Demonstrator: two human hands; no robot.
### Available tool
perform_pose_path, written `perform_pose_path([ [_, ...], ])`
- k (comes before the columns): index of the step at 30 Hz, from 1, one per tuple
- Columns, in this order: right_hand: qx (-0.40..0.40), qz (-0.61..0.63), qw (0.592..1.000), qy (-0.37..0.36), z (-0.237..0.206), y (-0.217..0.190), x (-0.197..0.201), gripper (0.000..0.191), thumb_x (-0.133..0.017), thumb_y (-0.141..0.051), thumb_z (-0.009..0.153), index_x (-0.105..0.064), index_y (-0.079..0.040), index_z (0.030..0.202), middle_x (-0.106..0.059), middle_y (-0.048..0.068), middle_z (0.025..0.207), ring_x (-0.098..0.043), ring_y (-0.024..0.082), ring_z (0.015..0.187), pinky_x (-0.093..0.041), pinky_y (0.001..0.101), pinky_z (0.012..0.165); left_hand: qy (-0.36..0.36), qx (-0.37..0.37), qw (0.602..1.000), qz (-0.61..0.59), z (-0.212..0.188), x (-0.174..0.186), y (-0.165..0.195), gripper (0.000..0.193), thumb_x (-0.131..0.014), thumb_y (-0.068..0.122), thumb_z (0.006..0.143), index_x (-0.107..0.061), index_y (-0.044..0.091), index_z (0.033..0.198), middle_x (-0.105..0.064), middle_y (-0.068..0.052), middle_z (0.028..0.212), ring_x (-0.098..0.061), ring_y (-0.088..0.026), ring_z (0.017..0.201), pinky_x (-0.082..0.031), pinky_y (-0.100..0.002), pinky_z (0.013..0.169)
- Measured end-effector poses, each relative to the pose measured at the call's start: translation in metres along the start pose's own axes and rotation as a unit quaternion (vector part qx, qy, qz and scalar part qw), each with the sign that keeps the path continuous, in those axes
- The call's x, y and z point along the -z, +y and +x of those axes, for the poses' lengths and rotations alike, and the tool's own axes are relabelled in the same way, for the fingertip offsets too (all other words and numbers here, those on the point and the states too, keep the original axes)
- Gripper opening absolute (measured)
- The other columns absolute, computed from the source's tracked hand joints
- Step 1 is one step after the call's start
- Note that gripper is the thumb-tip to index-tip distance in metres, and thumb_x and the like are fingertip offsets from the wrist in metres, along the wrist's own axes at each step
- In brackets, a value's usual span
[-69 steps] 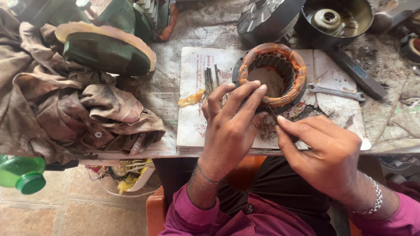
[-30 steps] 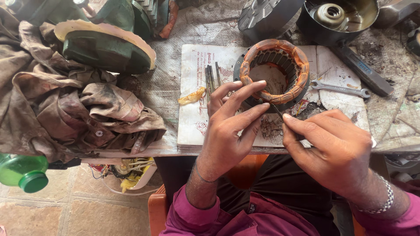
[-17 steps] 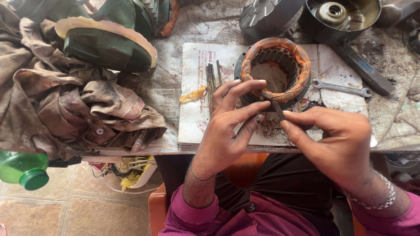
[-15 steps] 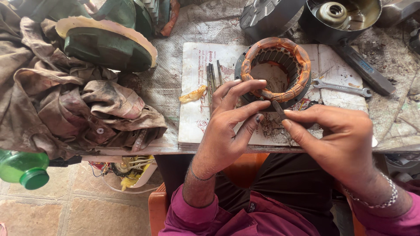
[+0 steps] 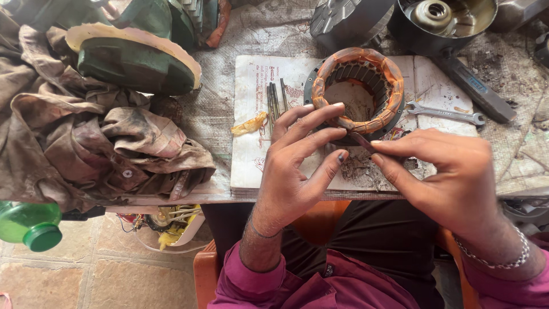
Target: The person sits at a workbench holding an electric motor stator and uses a small flat blade to trim and scrape the orange insulation lining the stator slots, working around the rim slot by slot and pressing the lining down with their fingers as they go.
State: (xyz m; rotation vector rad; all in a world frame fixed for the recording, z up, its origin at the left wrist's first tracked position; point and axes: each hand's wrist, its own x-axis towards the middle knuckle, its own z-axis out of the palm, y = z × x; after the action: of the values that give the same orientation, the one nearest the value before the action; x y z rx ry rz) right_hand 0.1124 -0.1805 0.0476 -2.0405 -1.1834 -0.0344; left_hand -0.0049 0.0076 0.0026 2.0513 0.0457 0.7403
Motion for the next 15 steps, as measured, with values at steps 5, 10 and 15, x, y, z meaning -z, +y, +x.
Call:
perform_pose_path([
  [5,0.045,-0.080,0.995,0.026,-0.001,-0.012,0.007,0.024,-0.083,-0.004,0.079,-0.077,-0.004,0.102,-0.074,0.012,0.092,-0.072,0.023,0.085,-0.054,0.0324,0.078,0.007,-0.003,1.000,0.001,0.000,0.000,0.001,0.030,-0.079,0.010,0.092,-0.072,0.010,0.120,-0.064,-0.003,0.147,-0.053,-0.030,0.143,-0.040,-0.041,0.125],
  [10,0.075,-0.156,0.985,0.023,0.000,-0.013,0.007,0.023,-0.085,-0.006,0.079,-0.077,-0.007,0.100,-0.073,0.008,0.087,-0.069,0.024,0.079,-0.049,0.0354,0.081,0.015,-0.004,1.000,-0.012,0.001,0.000,0.001,0.021,-0.080,0.008,0.092,-0.069,0.010,0.109,-0.065,-0.004,0.144,-0.054,-0.030,0.141,-0.041,-0.042,0.122],
  [15,0.117,-0.200,0.972,0.028,0.000,-0.011,0.006,0.022,-0.085,-0.006,0.080,-0.077,-0.009,0.100,-0.071,0.002,0.082,-0.067,0.021,0.075,-0.045,0.0363,0.080,0.021,-0.003,0.999,-0.027,0.001,-0.001,0.000,0.016,-0.074,0.002,0.094,-0.064,0.009,0.105,-0.067,-0.004,0.143,-0.055,-0.032,0.141,-0.041,-0.042,0.122],
])
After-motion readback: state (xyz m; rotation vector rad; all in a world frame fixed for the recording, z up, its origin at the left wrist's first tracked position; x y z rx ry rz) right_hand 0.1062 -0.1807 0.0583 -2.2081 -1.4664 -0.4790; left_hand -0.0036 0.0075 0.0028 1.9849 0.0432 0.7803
